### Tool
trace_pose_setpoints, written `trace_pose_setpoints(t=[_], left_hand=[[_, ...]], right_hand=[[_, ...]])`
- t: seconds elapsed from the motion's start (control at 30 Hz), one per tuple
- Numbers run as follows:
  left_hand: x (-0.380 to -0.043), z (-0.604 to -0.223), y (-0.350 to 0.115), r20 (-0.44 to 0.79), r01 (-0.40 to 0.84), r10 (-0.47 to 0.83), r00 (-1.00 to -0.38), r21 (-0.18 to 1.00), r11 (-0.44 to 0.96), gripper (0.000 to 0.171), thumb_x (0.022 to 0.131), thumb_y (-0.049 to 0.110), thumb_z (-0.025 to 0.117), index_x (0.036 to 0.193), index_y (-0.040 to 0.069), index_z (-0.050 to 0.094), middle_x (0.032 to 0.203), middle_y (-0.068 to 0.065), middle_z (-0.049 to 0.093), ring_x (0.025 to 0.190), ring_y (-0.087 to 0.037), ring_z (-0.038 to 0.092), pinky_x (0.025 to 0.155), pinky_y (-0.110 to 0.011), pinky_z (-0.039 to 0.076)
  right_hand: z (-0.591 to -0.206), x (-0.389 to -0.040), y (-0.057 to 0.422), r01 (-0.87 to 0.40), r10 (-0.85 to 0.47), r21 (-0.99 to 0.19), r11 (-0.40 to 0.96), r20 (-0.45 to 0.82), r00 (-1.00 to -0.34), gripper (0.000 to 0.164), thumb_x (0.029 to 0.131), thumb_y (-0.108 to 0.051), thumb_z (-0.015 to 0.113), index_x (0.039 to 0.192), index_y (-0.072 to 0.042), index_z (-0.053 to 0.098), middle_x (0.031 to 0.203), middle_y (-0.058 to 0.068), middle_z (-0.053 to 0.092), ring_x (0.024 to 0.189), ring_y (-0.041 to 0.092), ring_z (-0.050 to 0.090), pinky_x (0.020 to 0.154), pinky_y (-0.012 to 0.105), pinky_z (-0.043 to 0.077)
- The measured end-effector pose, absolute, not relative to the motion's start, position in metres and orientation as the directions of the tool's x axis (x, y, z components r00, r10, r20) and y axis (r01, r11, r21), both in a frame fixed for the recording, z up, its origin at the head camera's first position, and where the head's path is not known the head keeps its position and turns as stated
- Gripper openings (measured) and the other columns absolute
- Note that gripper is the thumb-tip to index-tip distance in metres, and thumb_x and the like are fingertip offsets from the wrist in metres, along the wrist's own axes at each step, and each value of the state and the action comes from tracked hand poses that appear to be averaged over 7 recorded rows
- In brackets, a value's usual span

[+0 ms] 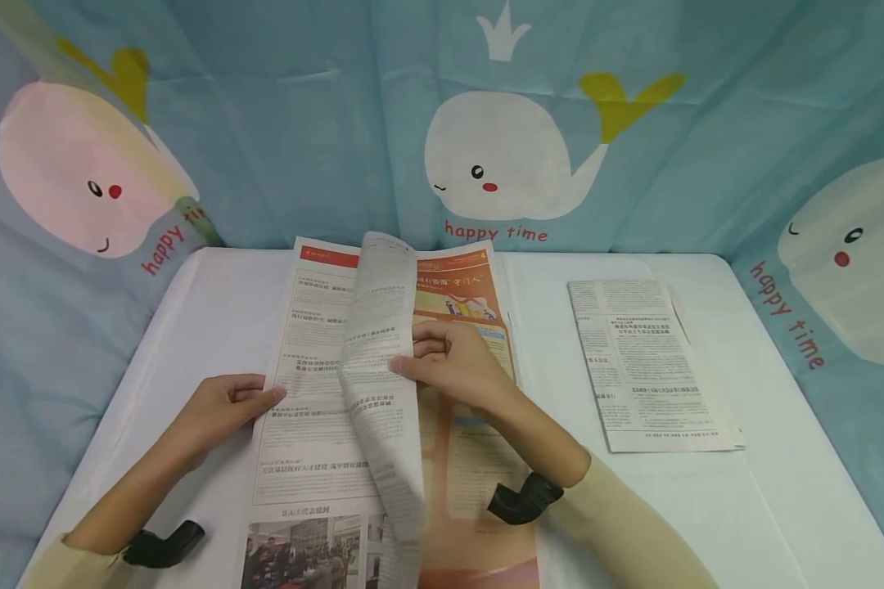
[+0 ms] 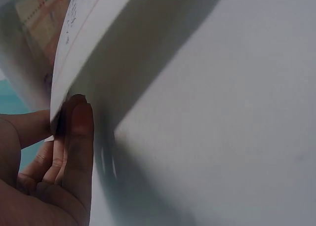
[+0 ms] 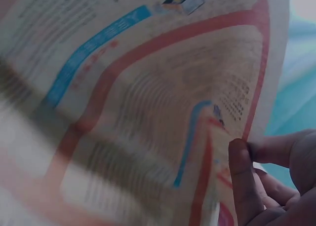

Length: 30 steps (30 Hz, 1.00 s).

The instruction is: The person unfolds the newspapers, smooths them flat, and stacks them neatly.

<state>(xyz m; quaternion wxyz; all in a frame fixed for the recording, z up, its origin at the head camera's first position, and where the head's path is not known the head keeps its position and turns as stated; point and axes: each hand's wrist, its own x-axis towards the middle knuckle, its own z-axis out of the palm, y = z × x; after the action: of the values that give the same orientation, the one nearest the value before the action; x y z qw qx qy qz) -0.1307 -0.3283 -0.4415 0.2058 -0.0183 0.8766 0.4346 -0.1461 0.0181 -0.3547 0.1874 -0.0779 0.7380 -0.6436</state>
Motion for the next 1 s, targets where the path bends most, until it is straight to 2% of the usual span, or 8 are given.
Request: trace_pose_setpoints(t=[0.13,0.37,0.5,0.6,0.73,0.87,0.93,1.0], left_hand=[[-0.129,-0.445,-0.341,-0.383,-0.222,0.133,-0.914,0.747,0.627,0.058,0.106,0.041,0.065,0.137,-0.008,0.064,0.108,-0.011,0.082,0.083,-0.004,0.071,0.07,-0.023,0.054],[-0.127,-0.44,-0.355,-0.412,-0.245,0.133,-0.902,0.74,0.626,0.061,0.107,0.043,0.063,0.139,-0.009,0.061,0.111,-0.012,0.082,0.087,-0.003,0.074,0.074,-0.021,0.058],[-0.127,-0.437,-0.368,-0.415,-0.251,0.119,-0.902,0.728,0.638,0.066,0.106,0.045,0.063,0.141,-0.01,0.059,0.115,-0.015,0.081,0.089,-0.001,0.076,0.075,-0.021,0.059],[-0.127,-0.436,-0.38,-0.426,-0.262,0.105,-0.899,0.713,0.65,0.069,0.106,0.047,0.062,0.144,-0.011,0.056,0.117,-0.016,0.08,0.088,0.0,0.075,0.074,-0.021,0.059],[-0.128,-0.437,-0.4,-0.44,-0.281,0.083,-0.894,0.695,0.662,0.072,0.107,0.047,0.06,0.146,-0.013,0.052,0.117,-0.015,0.08,0.086,0.004,0.072,0.073,-0.02,0.059],[-0.128,-0.437,-0.419,-0.43,-0.281,0.057,-0.901,0.679,0.678,0.074,0.108,0.045,0.058,0.147,-0.016,0.048,0.106,0.0,0.081,0.082,0.007,0.069,0.071,-0.02,0.058],[-0.128,-0.435,-0.427,-0.406,-0.266,0.041,-0.913,0.668,0.695,0.074,0.109,0.044,0.058,0.148,-0.018,0.046,0.106,-0.004,0.081,0.08,0.009,0.067,0.069,-0.021,0.058],[-0.127,-0.434,-0.435,-0.378,-0.251,0.016,-0.926,0.646,0.721,0.075,0.109,0.043,0.056,0.148,-0.02,0.044,0.111,-0.018,0.079,0.079,0.008,0.064,0.066,-0.022,0.056]], right_hand=[[-0.345,-0.142,0.037,0.12,-0.362,-0.985,0.124,-0.157,-0.919,0.03,0.093,-0.01,0.078,0.122,-0.004,0.074,0.096,0.009,0.079,0.07,0.008,0.059,0.067,0.022,0.054],[-0.327,-0.135,0.067,0.114,-0.331,-0.985,0.125,-0.15,-0.932,0.035,0.095,-0.01,0.076,0.128,0.0,0.069,0.099,0.005,0.079,0.084,0.012,0.077,0.077,0.027,0.063],[-0.318,-0.133,0.09,0.096,-0.29,-0.99,0.103,-0.122,-0.949,0.035,0.096,-0.006,0.073,0.128,0.004,0.066,0.099,0.001,0.079,0.084,0.01,0.077,0.077,0.027,0.063],[-0.312,-0.131,0.112,0.075,-0.251,-0.996,0.054,-0.087,-0.964,0.029,0.097,-0.001,0.07,0.125,0.003,0.064,0.096,-0.004,0.079,0.081,0.005,0.073,0.075,0.025,0.061],[-0.305,-0.129,0.142,0.043,-0.233,-0.999,-0.013,-0.039,-0.972,0.018,0.1,0.002,0.066,0.117,-0.001,0.063,0.086,-0.009,0.072,0.074,0.002,0.058,0.068,0.02,0.051],[-0.305,-0.128,0.169,0.047,-0.248,-0.998,-0.038,-0.036,-0.968,0.024,0.103,0.003,0.061,0.126,-0.003,0.062,0.094,-0.006,0.076,0.076,0.003,0.056,0.066,0.02,0.047],[-0.309,-0.128,0.183,0.056,-0.255,-0.998,-0.041,-0.044,-0.966,0.031,0.104,0.003,0.059,0.134,-0.005,0.061,0.105,-0.003,0.08,0.084,0.003,0.065,0.071,0.019,0.054],[-0.315,-0.128,0.195,0.065,-0.256,-0.997,-0.05,-0.05,-0.966,0.032,0.104,0.005,0.057,0.134,-0.006,0.061,0.108,-0.003,0.081,0.09,0.005,0.071,0.077,0.02,0.058]])
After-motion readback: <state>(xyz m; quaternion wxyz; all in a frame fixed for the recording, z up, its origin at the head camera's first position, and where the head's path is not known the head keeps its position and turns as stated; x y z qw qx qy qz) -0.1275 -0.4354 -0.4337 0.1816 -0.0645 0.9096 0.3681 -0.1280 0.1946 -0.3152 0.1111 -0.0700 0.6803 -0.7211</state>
